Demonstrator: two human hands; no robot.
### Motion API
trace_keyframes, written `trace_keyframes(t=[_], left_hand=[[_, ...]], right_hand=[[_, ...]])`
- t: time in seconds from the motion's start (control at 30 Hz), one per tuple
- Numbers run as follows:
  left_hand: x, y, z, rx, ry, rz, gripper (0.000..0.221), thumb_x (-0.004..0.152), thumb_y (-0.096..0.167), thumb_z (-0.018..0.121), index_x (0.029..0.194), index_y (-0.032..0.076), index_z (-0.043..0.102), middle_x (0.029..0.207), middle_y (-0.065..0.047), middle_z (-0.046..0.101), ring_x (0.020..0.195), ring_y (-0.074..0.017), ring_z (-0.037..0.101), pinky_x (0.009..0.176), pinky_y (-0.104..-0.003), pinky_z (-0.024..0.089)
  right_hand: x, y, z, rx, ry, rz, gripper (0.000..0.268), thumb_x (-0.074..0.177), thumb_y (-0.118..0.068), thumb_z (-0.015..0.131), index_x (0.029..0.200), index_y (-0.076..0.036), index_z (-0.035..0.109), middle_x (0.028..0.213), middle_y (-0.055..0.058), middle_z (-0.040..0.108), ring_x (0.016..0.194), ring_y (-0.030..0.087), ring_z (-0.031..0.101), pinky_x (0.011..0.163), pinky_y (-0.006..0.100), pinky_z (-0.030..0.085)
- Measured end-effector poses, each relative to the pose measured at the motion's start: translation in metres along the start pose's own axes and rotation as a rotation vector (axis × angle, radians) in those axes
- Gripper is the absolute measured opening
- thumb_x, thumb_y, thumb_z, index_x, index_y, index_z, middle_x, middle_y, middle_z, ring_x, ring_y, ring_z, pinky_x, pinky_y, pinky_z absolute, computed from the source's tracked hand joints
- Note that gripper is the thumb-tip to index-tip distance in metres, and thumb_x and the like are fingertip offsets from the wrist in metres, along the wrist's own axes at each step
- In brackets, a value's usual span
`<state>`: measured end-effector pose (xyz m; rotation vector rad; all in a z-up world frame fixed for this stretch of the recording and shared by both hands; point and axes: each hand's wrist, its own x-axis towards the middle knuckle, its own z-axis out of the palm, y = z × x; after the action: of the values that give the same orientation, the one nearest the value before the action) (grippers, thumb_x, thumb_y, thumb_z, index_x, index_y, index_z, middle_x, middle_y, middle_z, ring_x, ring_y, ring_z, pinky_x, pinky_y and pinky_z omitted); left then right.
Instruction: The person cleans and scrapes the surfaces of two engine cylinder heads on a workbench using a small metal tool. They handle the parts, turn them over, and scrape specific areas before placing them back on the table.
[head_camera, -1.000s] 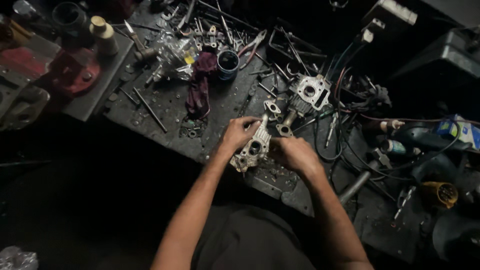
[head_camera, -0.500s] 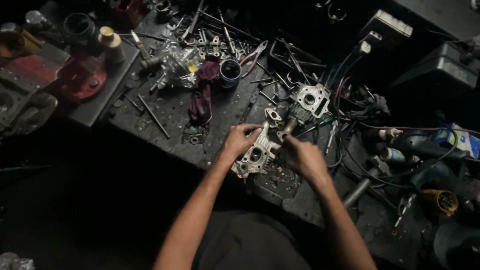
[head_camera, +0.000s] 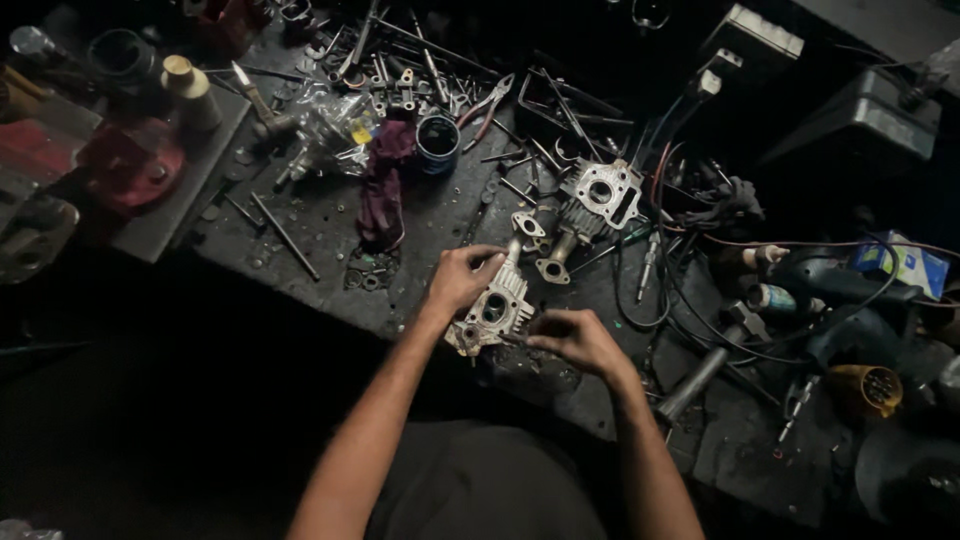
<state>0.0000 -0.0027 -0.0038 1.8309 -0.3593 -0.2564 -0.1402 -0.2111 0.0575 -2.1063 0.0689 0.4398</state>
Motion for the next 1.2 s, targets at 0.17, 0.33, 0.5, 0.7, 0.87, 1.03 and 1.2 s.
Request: trace_keyframes(t=[0.17,0.33,0.5,0.7,0.87,1.03,1.2], left_hand=[[-0.001,0.002,0.0,0.004,-0.01,0.02,0.031,0.09,0.035,0.073,0.109,0.012,0.08,0.1,-0.011,0.08,0.089,-0.0222,0.079,0.081,-0.034,0.06],[-0.002,0.002,-0.002,0.027,-0.011,-0.037,0.031,0.09,0.035,0.073,0.11,0.012,0.08,0.1,-0.012,0.08,0.089,-0.0225,0.079,0.082,-0.033,0.061],[0.0,0.004,-0.001,-0.014,-0.013,0.027,0.029,0.09,0.032,0.073,0.109,0.012,0.08,0.102,-0.012,0.08,0.093,-0.0226,0.079,0.083,-0.034,0.06],[-0.003,0.014,-0.005,0.003,0.0,-0.001,0.028,0.091,0.031,0.074,0.109,0.011,0.08,0.1,-0.012,0.08,0.091,-0.0211,0.079,0.081,-0.034,0.059],[-0.006,0.018,-0.008,0.004,-0.024,-0.002,0.028,0.091,0.031,0.073,0.112,0.014,0.079,0.097,-0.01,0.081,0.084,-0.0181,0.078,0.077,-0.034,0.06],[-0.002,0.017,-0.008,0.013,-0.057,-0.028,0.028,0.091,0.033,0.073,0.113,0.016,0.08,0.103,-0.008,0.081,0.086,-0.0183,0.077,0.079,-0.034,0.06],[-0.002,0.015,-0.007,0.005,-0.062,-0.032,0.03,0.09,0.033,0.073,0.113,0.015,0.079,0.102,-0.008,0.081,0.088,-0.0188,0.078,0.08,-0.033,0.06]], right_hand=[[-0.003,0.006,0.008,-0.088,0.132,-0.044,0.024,0.082,-0.021,0.086,0.098,-0.005,0.079,0.089,0.007,0.081,0.081,0.012,0.075,0.075,0.029,0.06],[0.006,0.013,0.013,0.026,0.161,0.045,0.028,0.08,-0.023,0.085,0.102,-0.007,0.08,0.094,0.006,0.082,0.086,0.012,0.075,0.078,0.029,0.061],[0.008,0.018,0.009,-0.063,0.26,-0.011,0.029,0.081,-0.026,0.086,0.101,-0.006,0.081,0.093,0.006,0.082,0.084,0.012,0.075,0.077,0.029,0.06],[0.01,0.014,0.005,-0.001,0.247,0.026,0.026,0.08,-0.027,0.087,0.097,-0.007,0.082,0.09,0.005,0.082,0.082,0.012,0.074,0.075,0.03,0.06],[0.005,0.012,0.004,0.036,0.09,0.1,0.027,0.078,-0.025,0.086,0.098,-0.007,0.083,0.088,0.006,0.083,0.08,0.013,0.075,0.075,0.031,0.061],[0.007,0.017,0.006,-0.058,0.152,0.174,0.028,0.077,-0.026,0.086,0.1,-0.01,0.082,0.093,0.003,0.081,0.085,0.012,0.075,0.075,0.03,0.06],[0.001,0.029,0.011,0.033,0.268,0.057,0.026,0.079,-0.024,0.087,0.097,-0.006,0.082,0.091,0.006,0.082,0.084,0.015,0.074,0.076,0.032,0.059]])
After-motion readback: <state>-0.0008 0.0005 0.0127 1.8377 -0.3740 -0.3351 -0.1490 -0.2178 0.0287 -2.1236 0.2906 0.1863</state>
